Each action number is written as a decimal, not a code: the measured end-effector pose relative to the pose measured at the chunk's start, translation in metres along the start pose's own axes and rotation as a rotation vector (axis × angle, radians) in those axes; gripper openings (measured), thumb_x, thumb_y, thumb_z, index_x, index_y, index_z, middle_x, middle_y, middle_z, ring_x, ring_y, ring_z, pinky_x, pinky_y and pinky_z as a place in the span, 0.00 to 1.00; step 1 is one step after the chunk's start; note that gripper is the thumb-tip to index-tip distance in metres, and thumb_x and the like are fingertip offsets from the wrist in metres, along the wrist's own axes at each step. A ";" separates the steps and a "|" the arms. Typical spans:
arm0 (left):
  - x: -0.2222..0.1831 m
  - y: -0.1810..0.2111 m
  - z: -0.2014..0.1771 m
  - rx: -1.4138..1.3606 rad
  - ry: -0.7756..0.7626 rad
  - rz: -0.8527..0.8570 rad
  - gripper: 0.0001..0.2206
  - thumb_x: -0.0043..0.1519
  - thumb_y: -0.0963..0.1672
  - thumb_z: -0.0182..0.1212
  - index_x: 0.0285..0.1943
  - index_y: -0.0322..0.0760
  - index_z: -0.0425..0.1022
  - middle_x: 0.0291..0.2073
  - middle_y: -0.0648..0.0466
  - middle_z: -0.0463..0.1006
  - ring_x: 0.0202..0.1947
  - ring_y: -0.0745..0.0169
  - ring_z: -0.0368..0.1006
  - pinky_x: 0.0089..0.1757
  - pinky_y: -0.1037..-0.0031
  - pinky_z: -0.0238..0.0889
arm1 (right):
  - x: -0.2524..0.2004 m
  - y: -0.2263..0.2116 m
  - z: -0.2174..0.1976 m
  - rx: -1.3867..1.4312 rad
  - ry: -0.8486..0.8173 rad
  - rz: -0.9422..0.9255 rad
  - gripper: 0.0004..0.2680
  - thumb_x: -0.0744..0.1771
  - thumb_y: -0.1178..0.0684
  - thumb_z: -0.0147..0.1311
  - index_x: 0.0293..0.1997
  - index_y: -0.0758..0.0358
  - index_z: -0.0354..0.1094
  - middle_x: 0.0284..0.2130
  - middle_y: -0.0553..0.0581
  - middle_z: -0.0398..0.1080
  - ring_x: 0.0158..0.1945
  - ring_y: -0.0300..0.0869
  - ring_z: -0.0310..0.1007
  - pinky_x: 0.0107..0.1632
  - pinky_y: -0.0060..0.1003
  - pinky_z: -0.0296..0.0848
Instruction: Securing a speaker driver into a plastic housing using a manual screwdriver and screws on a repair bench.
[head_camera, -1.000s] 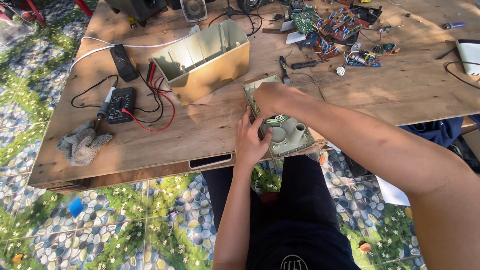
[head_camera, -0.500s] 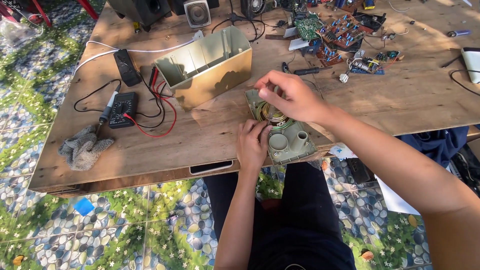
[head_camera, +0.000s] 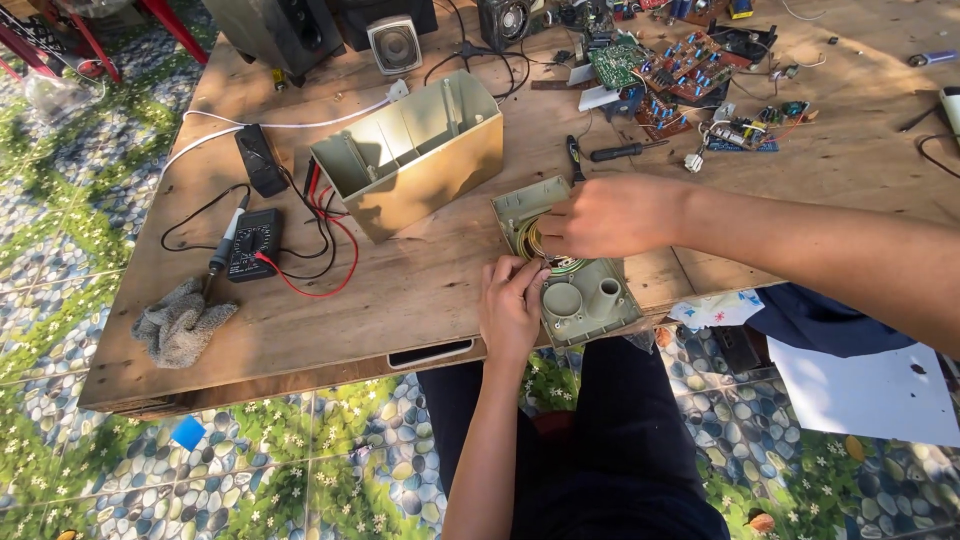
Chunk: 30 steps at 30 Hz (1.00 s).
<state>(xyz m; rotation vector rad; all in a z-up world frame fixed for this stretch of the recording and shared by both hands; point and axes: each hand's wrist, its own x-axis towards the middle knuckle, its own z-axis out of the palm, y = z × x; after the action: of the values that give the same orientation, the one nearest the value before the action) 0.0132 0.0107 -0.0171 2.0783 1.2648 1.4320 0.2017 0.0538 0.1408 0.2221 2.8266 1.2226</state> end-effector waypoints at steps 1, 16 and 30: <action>-0.002 -0.002 0.001 0.001 -0.003 0.000 0.06 0.66 0.47 0.61 0.45 0.49 0.81 0.34 0.58 0.74 0.41 0.53 0.71 0.43 0.66 0.70 | 0.000 -0.005 0.005 0.002 0.000 0.002 0.08 0.69 0.45 0.51 0.34 0.52 0.66 0.28 0.41 0.63 0.26 0.34 0.70 0.31 0.30 0.73; 0.002 0.015 -0.009 -0.062 -0.075 -0.190 0.32 0.61 0.50 0.69 0.70 0.28 0.63 0.65 0.32 0.63 0.63 0.30 0.65 0.56 0.44 0.65 | 0.019 -0.016 0.007 0.051 -0.112 -0.009 0.06 0.66 0.49 0.56 0.32 0.50 0.62 0.28 0.40 0.60 0.27 0.36 0.69 0.29 0.32 0.70; -0.005 0.007 0.011 0.088 -0.007 -0.187 0.39 0.54 0.56 0.73 0.70 0.30 0.66 0.66 0.40 0.70 0.60 0.42 0.70 0.48 0.53 0.73 | 0.002 -0.031 0.031 0.257 -0.156 0.038 0.07 0.69 0.45 0.43 0.35 0.51 0.59 0.19 0.41 0.63 0.25 0.41 0.72 0.28 0.34 0.72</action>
<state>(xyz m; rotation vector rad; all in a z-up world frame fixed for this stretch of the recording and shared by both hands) 0.0259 0.0050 -0.0206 1.9575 1.5005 1.3080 0.1994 0.0557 0.0966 0.3661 2.8450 0.8045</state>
